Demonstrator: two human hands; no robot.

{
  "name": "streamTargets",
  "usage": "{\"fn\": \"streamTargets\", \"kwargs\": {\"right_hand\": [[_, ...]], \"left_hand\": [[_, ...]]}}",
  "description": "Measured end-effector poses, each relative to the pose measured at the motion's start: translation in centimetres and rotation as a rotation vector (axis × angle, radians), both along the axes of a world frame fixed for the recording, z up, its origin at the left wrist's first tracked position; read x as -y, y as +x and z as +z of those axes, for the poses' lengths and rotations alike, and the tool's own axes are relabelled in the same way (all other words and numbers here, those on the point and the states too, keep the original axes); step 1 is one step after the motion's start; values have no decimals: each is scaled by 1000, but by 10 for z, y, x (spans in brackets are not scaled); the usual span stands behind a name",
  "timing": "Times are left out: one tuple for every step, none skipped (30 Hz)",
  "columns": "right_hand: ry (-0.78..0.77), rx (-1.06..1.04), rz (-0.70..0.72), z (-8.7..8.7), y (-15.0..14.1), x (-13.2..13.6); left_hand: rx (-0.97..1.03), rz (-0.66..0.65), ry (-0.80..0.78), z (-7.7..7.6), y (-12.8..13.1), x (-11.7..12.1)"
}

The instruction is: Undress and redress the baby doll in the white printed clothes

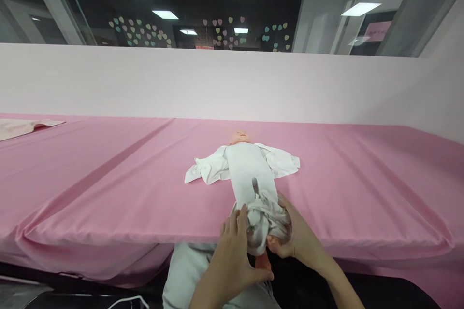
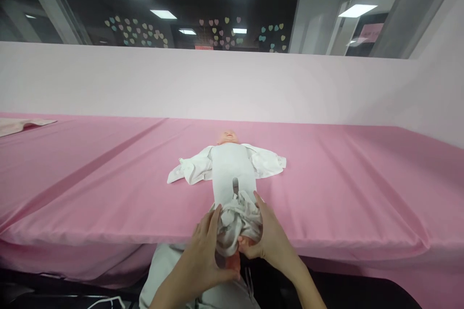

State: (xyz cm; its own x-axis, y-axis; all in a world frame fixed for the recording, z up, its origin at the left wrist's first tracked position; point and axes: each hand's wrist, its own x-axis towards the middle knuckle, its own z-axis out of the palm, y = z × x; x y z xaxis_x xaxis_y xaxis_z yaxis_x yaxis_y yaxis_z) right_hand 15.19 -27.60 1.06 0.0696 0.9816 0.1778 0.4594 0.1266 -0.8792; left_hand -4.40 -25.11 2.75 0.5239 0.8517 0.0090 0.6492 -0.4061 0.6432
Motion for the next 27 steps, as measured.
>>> {"fn": "streamTargets", "kwargs": {"right_hand": [[14,-3,-42,-2,-4,3],[29,3,-85,-5,-7,6],[42,17,-126,-7,-10,9],[60,40,-164,-10,-12,12],[85,71,-193,-11,-14,14],[120,105,-209,-11,-16,16],[166,138,-210,-10,-17,17],[223,164,-208,-7,-18,17],[285,185,-199,-4,-20,16],[344,201,-188,-1,-21,15],[396,216,-180,1,-22,14],[440,231,-179,3,-23,12],[480,249,-180,4,-25,11],[519,267,-184,5,-26,9],[554,283,-191,4,-26,8],[583,297,-207,2,-26,6],[595,308,-227,1,-26,5],[582,320,-244,-1,-25,5],[548,335,-260,-3,-23,5],[500,356,-269,-4,-22,5],[445,383,-265,-5,-20,6],[393,408,-249,-5,-18,8],[345,426,-228,-5,-17,10],[306,434,-206,-4,-17,13],[273,429,-180,-2,-16,15],[244,413,-151,0,-16,18],[221,388,-122,3,-17,20]], "left_hand": [[-22,-5,22,2,1,5],[-37,-11,51,3,2,9],[-43,-19,85,3,2,13],[-40,-29,123,1,2,17],[-31,-38,157,-1,2,19],[-18,-41,186,-4,2,21],[-5,-39,211,-7,2,22],[7,-30,235,-10,1,21],[17,-14,261,-12,1,20],[23,13,291,-14,0,17],[27,40,317,-14,-1,15],[30,62,332,-14,-3,11],[35,74,331,-12,-6,8],[45,71,313,-10,-9,6],[58,54,285,-7,-12,4],[77,32,257,-5,-16,4],[98,5,242,-3,-19,5],[116,-19,241,-2,-22,7],[129,-45,256,-3,-24,9],[140,-77,289,-5,-25,12],[150,-101,334,-9,-24,15],[162,-106,392,-15,-21,18],[177,-88,461,-22,-17,20],[201,-49,540,-30,-12,22],[231,2,618,-38,-7,23],[268,51,680,-46,-2,23],[308,84,718,-52,2,23]]}}
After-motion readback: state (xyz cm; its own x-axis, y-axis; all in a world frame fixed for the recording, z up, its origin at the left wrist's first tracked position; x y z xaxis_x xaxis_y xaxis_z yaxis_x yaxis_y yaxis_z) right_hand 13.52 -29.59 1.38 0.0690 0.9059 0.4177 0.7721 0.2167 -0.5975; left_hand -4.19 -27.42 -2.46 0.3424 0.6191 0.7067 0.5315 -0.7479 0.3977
